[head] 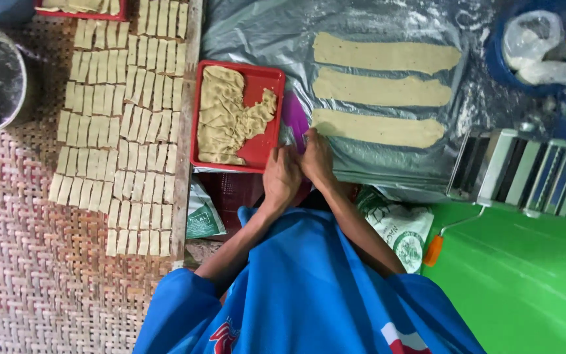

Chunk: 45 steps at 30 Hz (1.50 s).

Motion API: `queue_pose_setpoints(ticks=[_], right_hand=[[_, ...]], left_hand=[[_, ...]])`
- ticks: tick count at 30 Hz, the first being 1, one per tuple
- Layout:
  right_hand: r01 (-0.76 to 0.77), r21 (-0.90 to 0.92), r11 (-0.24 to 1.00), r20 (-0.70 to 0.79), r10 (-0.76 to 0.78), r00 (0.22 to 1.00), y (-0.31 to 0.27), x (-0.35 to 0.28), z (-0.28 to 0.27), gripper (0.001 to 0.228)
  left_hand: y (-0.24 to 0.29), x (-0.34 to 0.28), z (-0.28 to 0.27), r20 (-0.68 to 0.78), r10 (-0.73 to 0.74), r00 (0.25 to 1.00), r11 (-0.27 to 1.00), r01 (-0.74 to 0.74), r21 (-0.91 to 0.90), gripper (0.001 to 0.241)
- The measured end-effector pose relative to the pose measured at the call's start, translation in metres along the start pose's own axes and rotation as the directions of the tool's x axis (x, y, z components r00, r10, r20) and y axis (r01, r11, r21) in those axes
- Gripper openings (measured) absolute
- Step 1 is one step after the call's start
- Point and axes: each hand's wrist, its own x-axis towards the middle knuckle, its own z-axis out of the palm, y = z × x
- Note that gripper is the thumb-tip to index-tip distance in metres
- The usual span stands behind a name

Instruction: Cutting flattened dough strips into smaller rectangular pieces using a spatula.

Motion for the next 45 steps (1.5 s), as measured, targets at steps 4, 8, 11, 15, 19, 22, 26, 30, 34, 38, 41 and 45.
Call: queue_pose_setpoints(ticks=[4, 8, 11, 15, 19, 22, 26, 30, 34, 38, 41, 45], right_hand=[[-0.027, 0.029, 0.999, 0.080, 0.025, 0.996, -0.024, -0.012, -0.005, 0.048], [-0.075, -0.004, 0.997, 0.020, 0.075, 0.997, -0.040, -0.033, -0.009, 0.042], [-0.113, 0.054, 0.992, -0.104, 0.118, 0.988, -0.030, -0.047, -0.004, 0.036], [-0.175, 0.078, 0.982, -0.217, 0.188, 0.958, -0.022, -0.049, -0.012, 0.032], [-0.245, -0.009, 0.969, -0.156, 0.241, 0.958, -0.014, -0.047, -0.009, 0.034], [-0.204, 0.048, 0.978, -0.119, 0.208, 0.971, 0.001, -0.044, -0.001, 0.033], [-0.218, 0.018, 0.976, -0.036, 0.218, 0.975, 0.004, -0.044, 0.000, 0.039], [-0.211, -0.036, 0.977, 0.017, 0.211, 0.977, 0.013, -0.043, 0.006, 0.039], [-0.215, -0.113, 0.970, 0.059, 0.222, 0.973, -0.011, -0.038, -0.006, 0.044], [-0.350, -0.101, 0.931, 0.042, 0.355, 0.934, -0.026, -0.029, -0.014, 0.040], [-0.388, -0.097, 0.916, 0.053, 0.394, 0.917, -0.025, -0.022, -0.014, 0.042], [-0.420, -0.117, 0.900, 0.075, 0.430, 0.900, -0.033, -0.022, -0.019, 0.041]], left_hand=[[0.002, 0.017, -0.034, 0.010, -0.011, 1.000, 0.998, 0.011, -0.070, 0.028], [-0.012, 0.021, -0.040, 0.077, -0.077, 0.994, 0.972, 0.092, -0.216, 0.036], [-0.021, 0.024, -0.042, 0.105, -0.094, 0.990, 0.951, 0.121, -0.286, 0.035], [-0.036, 0.026, -0.027, 0.150, -0.108, 0.983, 0.933, 0.152, -0.325, 0.030], [-0.025, 0.030, -0.026, 0.201, -0.087, 0.976, 0.917, 0.158, -0.367, 0.028], [-0.022, 0.030, -0.029, 0.246, -0.098, 0.964, 0.915, 0.184, -0.359, 0.027], [-0.020, 0.031, -0.037, 0.316, -0.107, 0.943, 0.911, 0.220, -0.348, 0.028], [-0.017, 0.034, -0.041, 0.344, -0.121, 0.931, 0.917, 0.238, -0.319, 0.031], [-0.015, 0.033, -0.040, 0.349, -0.121, 0.929, 0.912, 0.243, -0.330, 0.029], [-0.018, 0.030, -0.036, 0.359, -0.118, 0.926, 0.909, 0.247, -0.337, 0.032], [-0.017, 0.031, -0.037, 0.350, -0.119, 0.929, 0.910, 0.243, -0.337, 0.032], [-0.018, 0.030, -0.037, 0.350, -0.135, 0.927, 0.918, 0.249, -0.308, 0.032]])
